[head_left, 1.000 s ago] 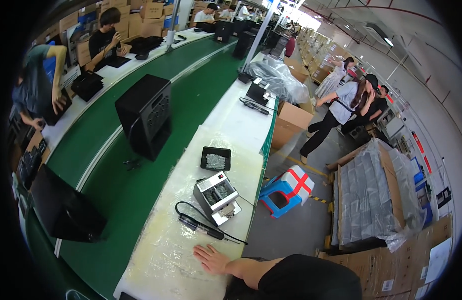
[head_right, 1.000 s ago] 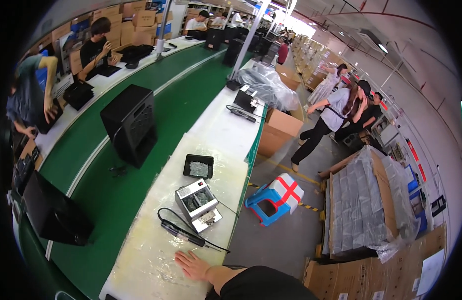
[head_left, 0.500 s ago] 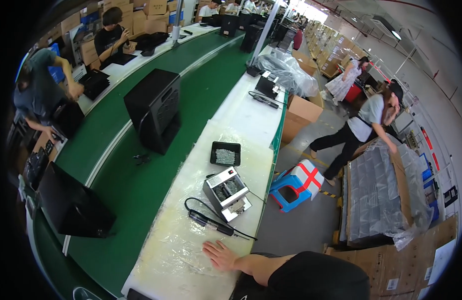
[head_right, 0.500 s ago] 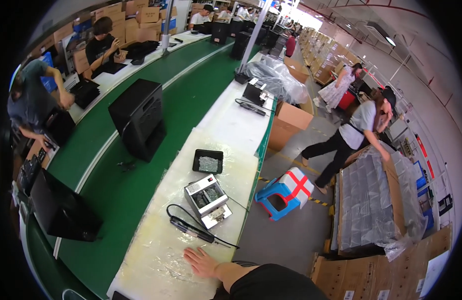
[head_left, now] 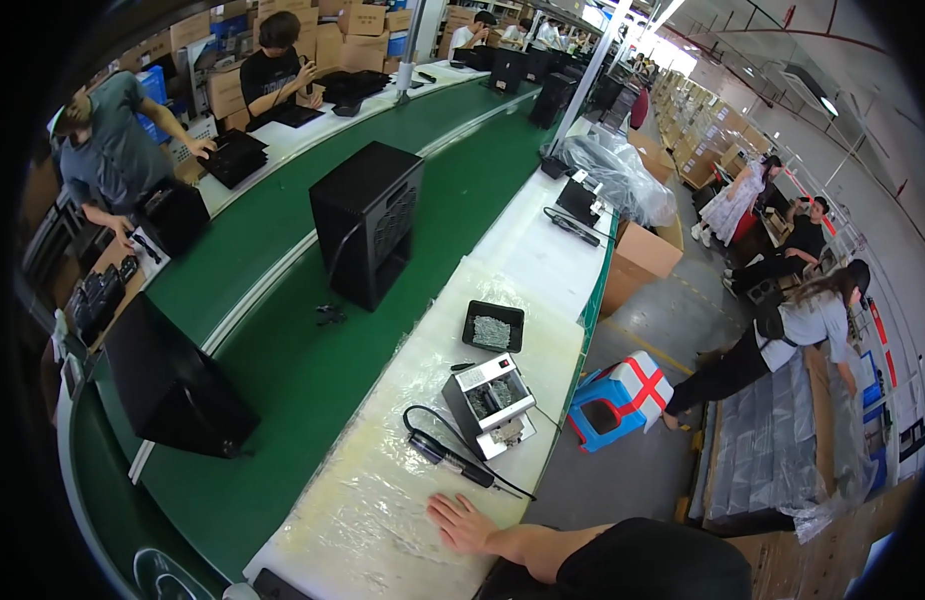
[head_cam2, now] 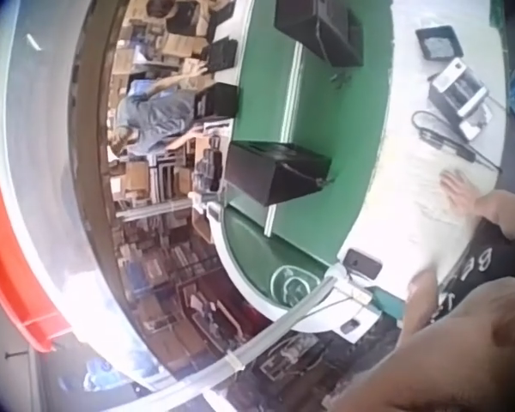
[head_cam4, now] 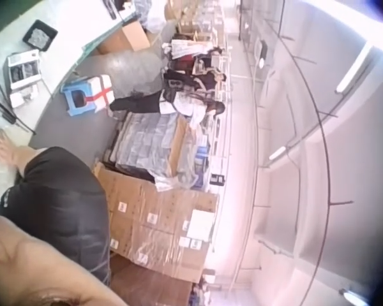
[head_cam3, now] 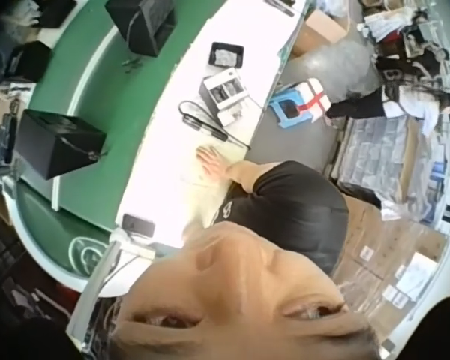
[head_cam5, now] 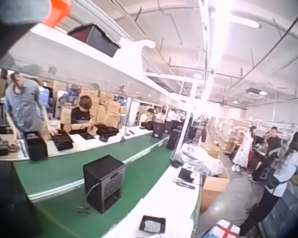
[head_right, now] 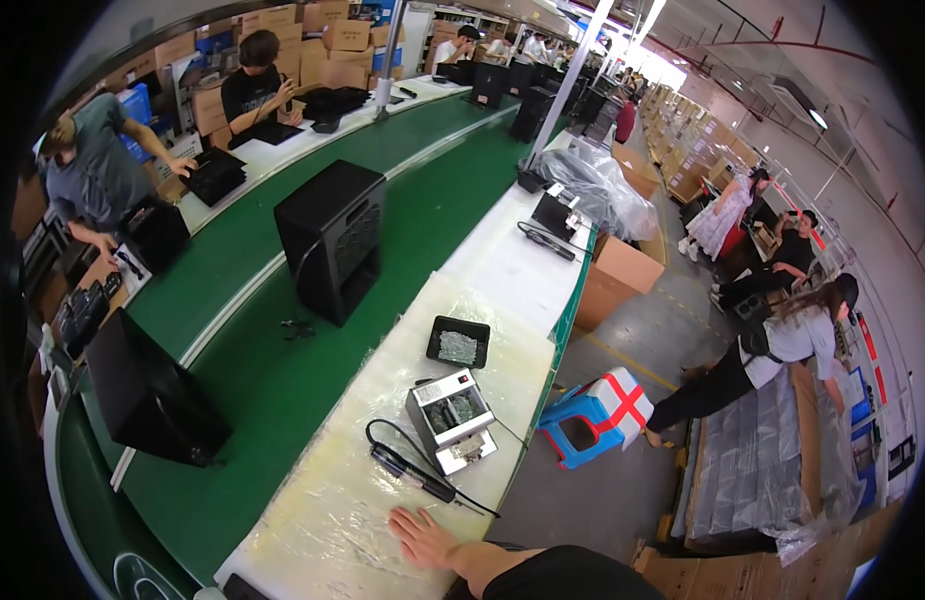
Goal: Assembling a black electronic housing using an electric screwdriver on a factory production floor.
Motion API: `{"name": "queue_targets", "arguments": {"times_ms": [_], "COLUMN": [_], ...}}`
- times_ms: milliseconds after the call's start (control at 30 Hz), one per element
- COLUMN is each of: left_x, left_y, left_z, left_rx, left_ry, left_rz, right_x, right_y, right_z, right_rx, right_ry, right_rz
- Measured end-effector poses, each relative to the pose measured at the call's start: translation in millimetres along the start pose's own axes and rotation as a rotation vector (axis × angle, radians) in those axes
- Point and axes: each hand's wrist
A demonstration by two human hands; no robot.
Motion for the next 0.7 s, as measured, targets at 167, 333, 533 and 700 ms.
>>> {"name": "queue_targets", "arguments": {"times_ms": [167, 333, 533, 700], "left_x": [-4, -22, -53, -52], "left_y": [6, 0, -49, -47], "left_z": [14, 39, 103, 119], "left_rx": [-0.009, -0.091, -0.268, -0.3], "left_ry": [-0.041, 0.038, 0.316, 0.4], "left_rz": [0.013, 0.144, 0.505, 0.69], "right_x": [-2, 9, 10, 9], "right_y": [5, -2, -7, -8], "right_z": [0, 3, 5, -3], "right_rx": [0.026, 0.016, -0.02, -0.024], "right_ry": [-0.007, 0.037, 0.072, 0.048], "right_rz": [-0.041, -0.073, -0.08, -0.029]}}
Point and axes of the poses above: each hand's wrist, its own x-axis towards the middle knuckle, its own y-axis out of the back of the hand, z = x × y, and after that the axes turned 11 degrees about -z, right-handed
